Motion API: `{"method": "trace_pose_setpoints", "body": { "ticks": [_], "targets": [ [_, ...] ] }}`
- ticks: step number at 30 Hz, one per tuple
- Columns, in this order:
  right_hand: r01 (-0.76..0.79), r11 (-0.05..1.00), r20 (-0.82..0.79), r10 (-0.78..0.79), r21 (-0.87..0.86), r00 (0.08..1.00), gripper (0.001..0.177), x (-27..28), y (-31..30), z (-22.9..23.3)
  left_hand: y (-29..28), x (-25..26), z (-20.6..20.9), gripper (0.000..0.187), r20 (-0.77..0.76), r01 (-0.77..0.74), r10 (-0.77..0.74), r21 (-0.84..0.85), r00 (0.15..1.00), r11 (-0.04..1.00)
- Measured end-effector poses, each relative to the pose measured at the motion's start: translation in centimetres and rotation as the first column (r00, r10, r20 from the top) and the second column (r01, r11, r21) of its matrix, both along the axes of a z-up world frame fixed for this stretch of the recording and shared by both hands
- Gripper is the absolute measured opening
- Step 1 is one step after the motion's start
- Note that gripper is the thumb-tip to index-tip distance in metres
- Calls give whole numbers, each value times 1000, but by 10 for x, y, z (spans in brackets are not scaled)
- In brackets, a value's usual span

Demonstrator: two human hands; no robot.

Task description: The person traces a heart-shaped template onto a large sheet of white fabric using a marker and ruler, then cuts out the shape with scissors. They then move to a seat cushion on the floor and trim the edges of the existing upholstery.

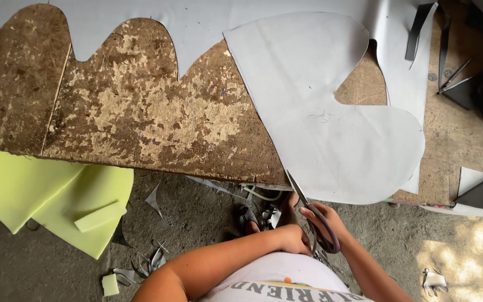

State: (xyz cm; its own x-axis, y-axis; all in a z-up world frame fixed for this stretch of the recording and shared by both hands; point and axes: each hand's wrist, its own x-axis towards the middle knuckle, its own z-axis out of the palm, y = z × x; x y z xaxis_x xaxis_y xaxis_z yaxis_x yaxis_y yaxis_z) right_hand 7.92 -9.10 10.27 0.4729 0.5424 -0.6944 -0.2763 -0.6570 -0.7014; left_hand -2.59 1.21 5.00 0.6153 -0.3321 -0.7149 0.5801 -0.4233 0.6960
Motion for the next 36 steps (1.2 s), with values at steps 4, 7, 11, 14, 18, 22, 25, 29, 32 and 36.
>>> {"method": "trace_pose_setpoints", "body": {
  "ticks": [4,7,11,14,18,22,25,29,32,36],
  "targets": [
    [261,965,23,-261,21,965,32,18,-29,-15,28,16,25,28,56,38,-43,80,998,996],
    [692,693,26,-710,200,704,37,44,-62,-23,80,33,82,29,13,-64,63,103,998,993],
    [829,469,166,-883,307,438,36,85,-104,-38,154,70,104,20,284,-499,440,186,852,847],
    [902,348,46,-936,256,348,33,93,-114,-48,209,117,93,23,484,-665,505,245,715,706],
    [928,370,29,-929,40,369,29,90,-99,-56,300,209,27,19,747,-756,337,322,573,570],
    [927,365,86,-930,89,358,38,101,-104,-67,398,296,-48,23,890,-775,77,344,449,530],
    [850,521,210,-824,-82,526,32,119,-125,-54,435,341,-52,38,844,-793,117,432,523,429],
    [784,619,375,-740,55,558,42,172,-173,-63,451,375,-65,80,591,-658,288,672,753,340],
    [736,673,416,-690,68,592,52,219,-180,-45,435,382,-76,85,494,-564,286,781,821,269],
    [623,778,459,-525,-82,717,54,277,-143,5,421,383,-92,48,553,-628,313,739,772,245]
  ]
}}
